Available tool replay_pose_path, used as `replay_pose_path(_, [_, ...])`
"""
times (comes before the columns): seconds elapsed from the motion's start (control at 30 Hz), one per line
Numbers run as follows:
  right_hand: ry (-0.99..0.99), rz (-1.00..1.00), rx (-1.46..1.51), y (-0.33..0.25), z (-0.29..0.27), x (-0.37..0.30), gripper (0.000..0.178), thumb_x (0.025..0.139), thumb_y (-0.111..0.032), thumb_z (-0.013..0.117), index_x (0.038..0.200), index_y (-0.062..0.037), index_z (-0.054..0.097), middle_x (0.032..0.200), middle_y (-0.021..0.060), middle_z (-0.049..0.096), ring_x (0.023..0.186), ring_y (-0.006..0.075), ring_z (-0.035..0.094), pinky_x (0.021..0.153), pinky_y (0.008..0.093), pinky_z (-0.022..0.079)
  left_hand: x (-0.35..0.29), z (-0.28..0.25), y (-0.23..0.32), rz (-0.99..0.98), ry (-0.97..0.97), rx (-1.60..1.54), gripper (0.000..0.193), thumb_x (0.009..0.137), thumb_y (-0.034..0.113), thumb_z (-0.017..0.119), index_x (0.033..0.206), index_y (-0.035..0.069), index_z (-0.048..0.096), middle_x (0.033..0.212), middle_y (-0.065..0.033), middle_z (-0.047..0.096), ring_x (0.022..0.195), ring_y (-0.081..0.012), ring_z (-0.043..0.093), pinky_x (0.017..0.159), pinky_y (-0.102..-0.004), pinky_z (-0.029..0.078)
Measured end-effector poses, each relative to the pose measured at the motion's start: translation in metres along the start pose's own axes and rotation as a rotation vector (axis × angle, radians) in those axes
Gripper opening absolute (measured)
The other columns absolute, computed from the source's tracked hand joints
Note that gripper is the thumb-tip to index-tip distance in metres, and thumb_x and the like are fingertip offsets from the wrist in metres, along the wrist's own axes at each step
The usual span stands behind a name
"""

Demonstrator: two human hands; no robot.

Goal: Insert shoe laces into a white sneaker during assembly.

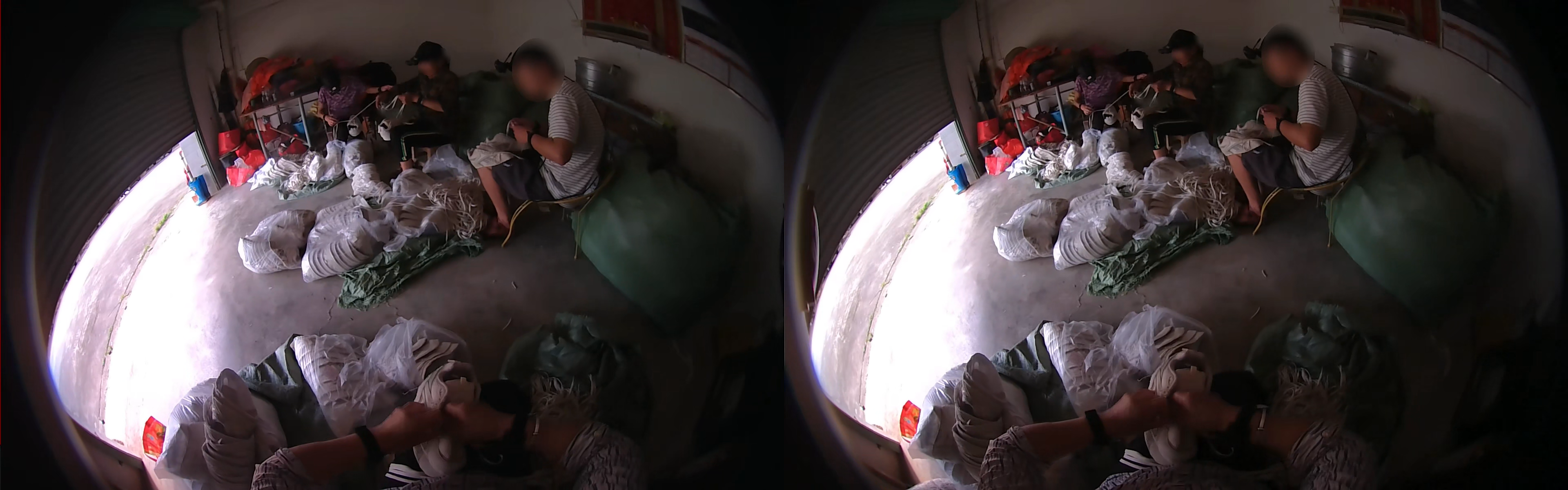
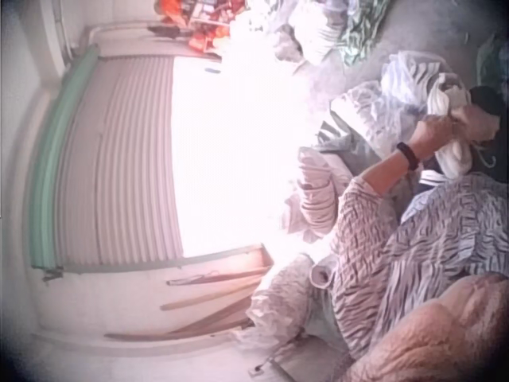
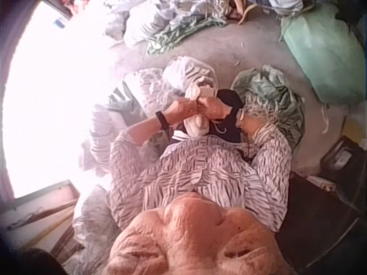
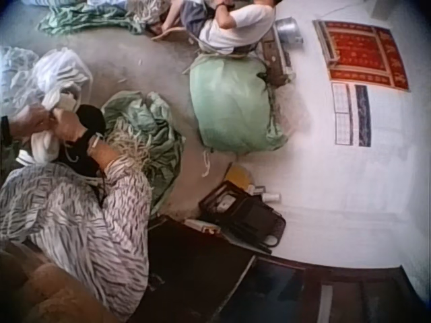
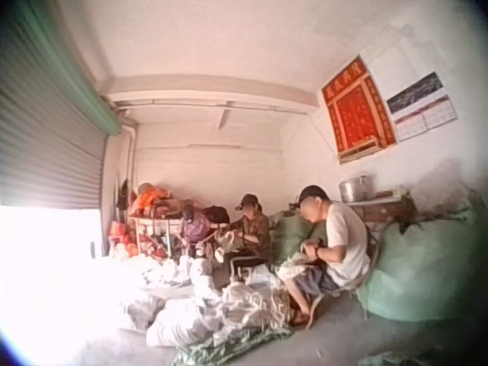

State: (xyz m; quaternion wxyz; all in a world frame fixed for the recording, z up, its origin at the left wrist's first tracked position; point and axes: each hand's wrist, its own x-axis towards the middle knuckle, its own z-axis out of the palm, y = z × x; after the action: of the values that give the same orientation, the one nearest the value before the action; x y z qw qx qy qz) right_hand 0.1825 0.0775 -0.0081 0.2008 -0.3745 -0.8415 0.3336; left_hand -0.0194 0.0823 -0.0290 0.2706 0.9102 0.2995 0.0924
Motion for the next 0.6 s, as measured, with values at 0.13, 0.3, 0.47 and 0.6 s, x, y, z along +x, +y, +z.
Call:
replay_pose_path(0.13, [0.416,0.119,-0.136,0.033,-0.042,0.001,0.013,0.086,-0.014,0.057,0.09,-0.0034,0.051,0.073,0.0134,0.057,0.068,0.0293,0.06,0.061,0.0351,0.047,0.001,0.0,0.014,-0.021,0.089,-0.078,0.022,0.083,0.025,0.058,0.096,0.008,0.054,0.077,-0.0121,0.059,0.072,-0.0321,0.06,0.064,-0.0431,0.05])
replay_pose_path(0.3, [0.409,0.151,-0.175,-0.01,-0.081,-0.002,0.012,0.084,-0.006,0.058,0.089,-0.0016,0.048,0.071,0.0119,0.056,0.065,0.0235,0.058,0.062,0.0327,0.045,0.028,-0.014,0.038,-0.243,0.325,-0.29,0.02,0.084,0.018,0.059,0.099,0.004,0.06,0.088,-0.0116,0.058,0.081,-0.0279,0.059,0.071,-0.0337,0.047])
replay_pose_path(0.47, [0.374,0.192,0.409,-0.013,-0.068,-0.001,0.011,0.091,-0.014,0.048,0.092,-0.0041,0.053,0.067,0.002,0.054,0.061,0.0095,0.051,0.055,0.0263,0.043,0.042,-0.023,0.05,-0.282,0.56,-0.97,0.014,0.09,0.008,0.051,0.093,-0.002,0.06,0.088,-0.0053,0.063,0.085,-0.0102,0.056,0.076,-0.0259,0.045])
replay_pose_path(0.6, [0.254,0.447,0.797,-0.012,-0.073,-0.004,0.025,0.096,-0.022,0.041,0.1,-0.0036,0.058,0.077,0.0004,0.059,0.066,0.0044,0.049,0.06,0.0198,0.041,0.042,-0.026,0.051,-0.359,0.555,-0.795,0.019,0.089,0.013,0.053,0.096,-0.002,0.062,0.08,-0.0067,0.064,0.076,-0.0088,0.056,0.07,-0.0254,0.046])
